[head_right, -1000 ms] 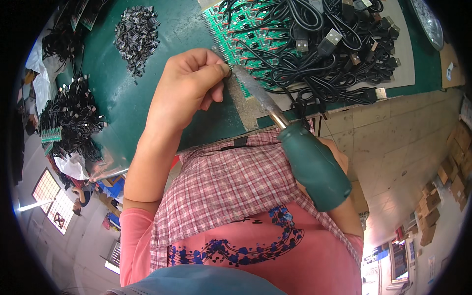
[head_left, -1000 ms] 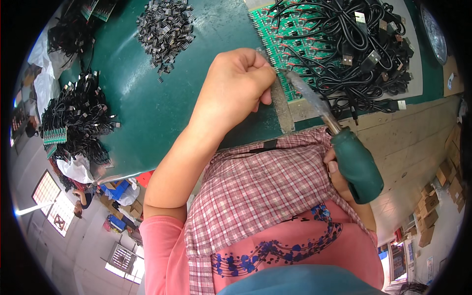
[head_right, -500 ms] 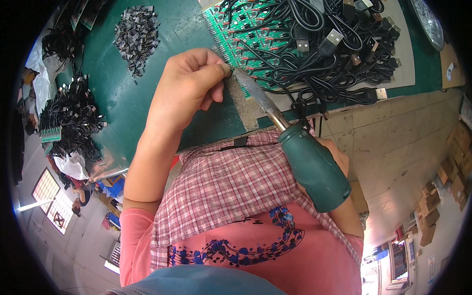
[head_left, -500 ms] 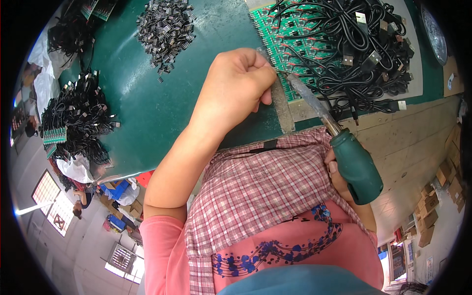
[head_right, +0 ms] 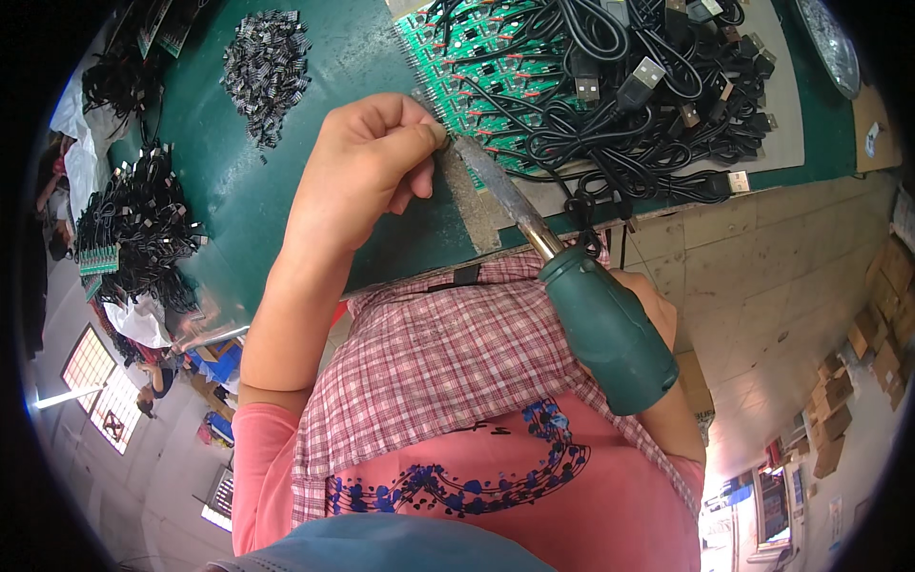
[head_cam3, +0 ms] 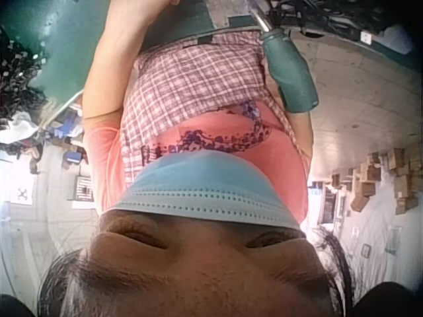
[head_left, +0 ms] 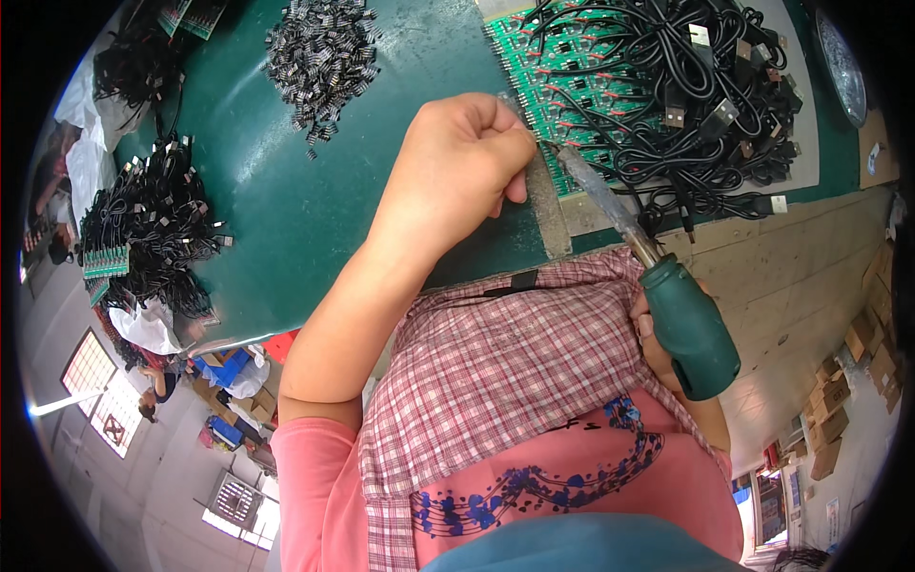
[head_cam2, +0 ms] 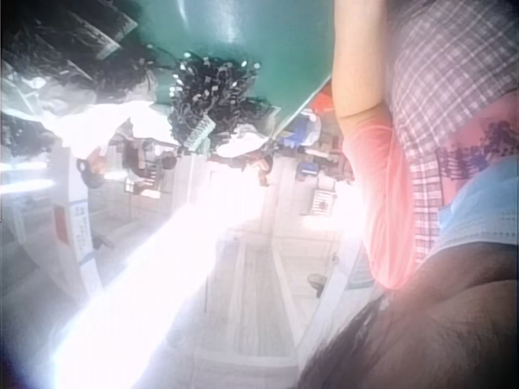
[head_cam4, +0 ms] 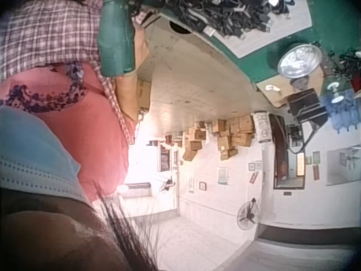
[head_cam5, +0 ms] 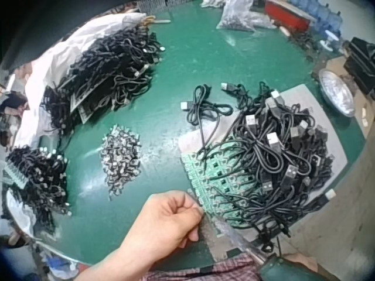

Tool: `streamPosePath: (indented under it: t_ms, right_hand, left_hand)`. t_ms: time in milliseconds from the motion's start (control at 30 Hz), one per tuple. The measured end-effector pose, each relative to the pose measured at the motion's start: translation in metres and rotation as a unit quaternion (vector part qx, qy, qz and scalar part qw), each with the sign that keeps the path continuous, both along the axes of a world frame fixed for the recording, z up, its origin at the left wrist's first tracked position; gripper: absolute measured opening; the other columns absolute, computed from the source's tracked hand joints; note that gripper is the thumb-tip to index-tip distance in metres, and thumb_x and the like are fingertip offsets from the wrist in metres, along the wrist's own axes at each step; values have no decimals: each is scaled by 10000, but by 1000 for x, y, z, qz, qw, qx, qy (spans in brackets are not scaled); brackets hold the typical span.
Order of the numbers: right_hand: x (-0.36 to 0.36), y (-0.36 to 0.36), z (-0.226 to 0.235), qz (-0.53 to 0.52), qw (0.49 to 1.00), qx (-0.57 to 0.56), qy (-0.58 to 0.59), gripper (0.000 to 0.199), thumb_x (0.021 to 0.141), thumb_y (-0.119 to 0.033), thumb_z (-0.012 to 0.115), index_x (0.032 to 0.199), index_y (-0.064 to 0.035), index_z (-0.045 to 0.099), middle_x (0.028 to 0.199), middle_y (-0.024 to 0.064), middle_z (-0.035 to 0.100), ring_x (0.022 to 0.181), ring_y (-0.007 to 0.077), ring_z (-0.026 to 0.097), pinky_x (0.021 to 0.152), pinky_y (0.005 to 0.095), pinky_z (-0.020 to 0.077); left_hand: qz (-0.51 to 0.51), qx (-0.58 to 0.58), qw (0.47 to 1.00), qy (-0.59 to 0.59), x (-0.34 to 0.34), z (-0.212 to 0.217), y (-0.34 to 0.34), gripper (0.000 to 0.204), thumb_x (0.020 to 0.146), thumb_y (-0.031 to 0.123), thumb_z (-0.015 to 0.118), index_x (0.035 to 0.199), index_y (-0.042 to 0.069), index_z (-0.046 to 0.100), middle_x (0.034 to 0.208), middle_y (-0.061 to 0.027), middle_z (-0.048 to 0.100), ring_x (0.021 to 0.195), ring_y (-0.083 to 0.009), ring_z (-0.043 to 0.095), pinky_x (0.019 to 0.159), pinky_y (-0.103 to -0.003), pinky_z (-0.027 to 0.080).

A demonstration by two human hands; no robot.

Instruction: The person picks up electronic components one at a time from a pile, places them onto a circuit board panel, and solders them using a soldering iron.

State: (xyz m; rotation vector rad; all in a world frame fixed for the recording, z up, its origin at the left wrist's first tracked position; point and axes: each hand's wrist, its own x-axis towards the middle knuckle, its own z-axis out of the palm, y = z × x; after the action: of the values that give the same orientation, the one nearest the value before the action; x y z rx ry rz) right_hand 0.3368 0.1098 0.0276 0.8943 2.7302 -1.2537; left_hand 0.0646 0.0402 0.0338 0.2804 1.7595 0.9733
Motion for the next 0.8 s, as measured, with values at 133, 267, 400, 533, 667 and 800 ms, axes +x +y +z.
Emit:
streamPosePath:
  t_ms: [133,267,400,533,667,800]
  right_hand:
    - [0,0,6,-24,999,-27,-9,149,825,-164,590,776,-24,585,717,57,565,670,179,526,636,288,426]
    - [1,-2,3,-56,997,-42,12,152,831,-163,586,796,-16,583,731,56,559,663,169,517,630,286,426]
    - [5,-3,-3,-46,998,-53,3,173,836,-179,589,799,-11,582,728,58,562,644,167,520,619,291,432]
    - [7,-2,-5,-24,999,-43,20,191,834,-194,597,788,-10,583,712,61,564,638,166,526,612,291,435]
    - [3,-2,-3,-30,998,-45,12,200,828,-201,607,782,-8,581,703,63,562,635,161,527,605,285,433]
    - [1,-3,-3,-34,998,-56,11,200,825,-198,611,788,-4,578,701,60,561,624,148,520,592,272,426]
  left_hand:
    - [-3,1,1000,-3,0,3,0,124,843,146,605,800,30,611,566,-7,570,440,-49,447,416,-189,330]
    - [11,-3,998,62,-1,10,-15,157,879,165,585,892,19,640,611,-3,585,487,-46,467,456,-186,349]
    - [61,41,950,303,-27,10,-42,150,909,142,573,958,19,646,699,16,590,620,-34,529,519,-175,359]
    - [96,-3,913,398,-56,9,-73,138,907,72,554,960,-38,618,748,-17,591,676,-68,540,619,-205,426]
    - [100,-38,902,418,-71,7,-93,168,912,115,564,975,-25,631,768,-13,601,682,-57,525,594,-196,394]
    - [111,-38,901,417,-74,1,-102,183,914,152,578,983,-4,644,766,-5,602,675,-48,510,573,-190,372]
